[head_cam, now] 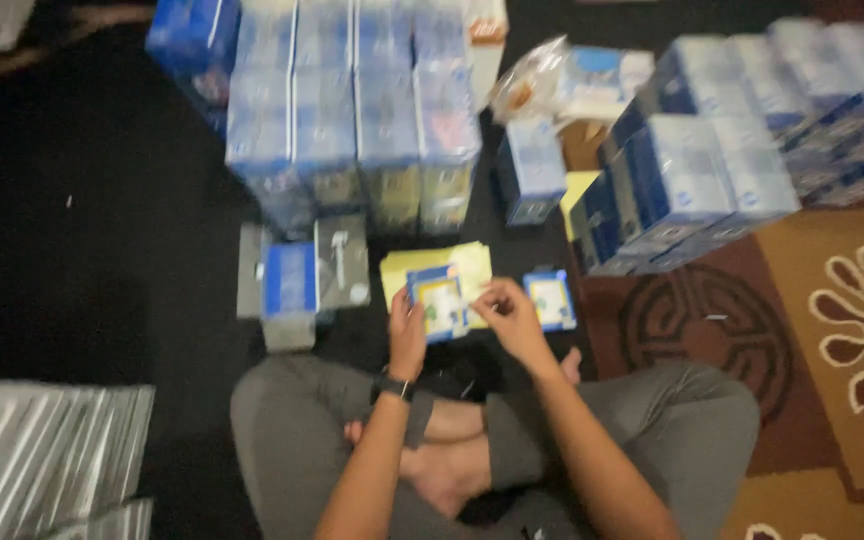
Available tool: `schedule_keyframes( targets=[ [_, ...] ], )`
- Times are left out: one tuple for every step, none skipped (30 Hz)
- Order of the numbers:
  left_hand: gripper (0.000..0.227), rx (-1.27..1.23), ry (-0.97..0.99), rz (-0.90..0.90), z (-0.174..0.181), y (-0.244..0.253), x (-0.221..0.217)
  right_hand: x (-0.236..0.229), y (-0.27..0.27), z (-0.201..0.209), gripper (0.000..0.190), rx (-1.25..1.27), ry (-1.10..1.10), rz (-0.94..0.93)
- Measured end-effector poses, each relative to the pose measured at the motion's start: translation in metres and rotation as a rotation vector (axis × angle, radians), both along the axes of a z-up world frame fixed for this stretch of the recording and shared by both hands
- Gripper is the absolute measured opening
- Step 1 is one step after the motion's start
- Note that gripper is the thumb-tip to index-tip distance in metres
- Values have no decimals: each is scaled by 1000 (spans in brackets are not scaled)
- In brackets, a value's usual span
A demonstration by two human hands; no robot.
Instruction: The person applies adhesive labels to small electronic boxes by hand while sitting on the floor surrounded by boxes.
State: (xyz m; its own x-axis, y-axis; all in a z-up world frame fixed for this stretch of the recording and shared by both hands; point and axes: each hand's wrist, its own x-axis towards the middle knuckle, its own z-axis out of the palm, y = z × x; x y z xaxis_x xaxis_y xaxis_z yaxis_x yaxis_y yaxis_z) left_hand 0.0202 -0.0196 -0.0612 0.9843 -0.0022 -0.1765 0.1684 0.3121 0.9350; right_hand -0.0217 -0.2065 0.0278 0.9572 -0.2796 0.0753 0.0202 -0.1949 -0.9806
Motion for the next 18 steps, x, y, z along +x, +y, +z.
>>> schedule_keyframes(
  targets=[
    [46, 7, 18, 18, 10, -1, -9, -5, 8, 6, 31, 7, 18, 18],
    [47, -1, 4, -4, 21, -3, -18, -10, 16, 13, 36, 7, 21, -8],
    [48, -13, -24, -34, 36, -8, -17, -8, 21, 24, 40, 3, 10, -41],
    [48, -11, -19, -23, 35, -9, -19, -7, 25, 19, 40, 5, 15, -30],
    [50, -29, -43, -35, 35, -12, -21, -7, 27, 14, 40, -33, 43, -56],
    [52, -48, -68, -46, 35, -16, -22, -7, 28, 10, 39, -72, 71, -82],
    [52, -49, -71, -48, 36, -18, -24, -9, 30, 12, 39, -73, 68, -84],
    [52, -58, -78, -68, 38, -19, -26, -11, 31, 14, 39, -115, 76, -97],
    [52, -65, -87, -87, 40, -20, -27, -11, 34, 16, 38, -157, 81, -110],
    [52, -65, -92, -88, 37, -21, -26, -10, 36, 20, 38, -157, 77, -111],
    [52, -65, -107, -100, 33, -22, -26, -11, 38, 24, 37, -166, 74, -107],
    [52, -65, -122, -112, 29, -23, -26, -11, 40, 27, 36, -176, 71, -103],
    [52, -65, -120, -111, 30, -23, -27, -11, 41, 26, 36, -177, 73, -102],
    [53, -80, -133, -116, 31, -24, -28, -11, 42, 25, 38, -209, 79, -118],
    [53, -95, -149, -118, 32, -25, -27, -9, 43, 24, 40, -243, 81, -132],
    [53, -96, -150, -116, 32, -25, -27, -9, 43, 24, 40, -244, 80, -130],
    [53, -95, -156, -122, 32, -25, -27, -10, 44, 24, 41, -250, 94, -136],
    [53, -95, -162, -129, 32, -25, -28, -10, 44, 24, 41, -257, 107, -142]
  ],
)
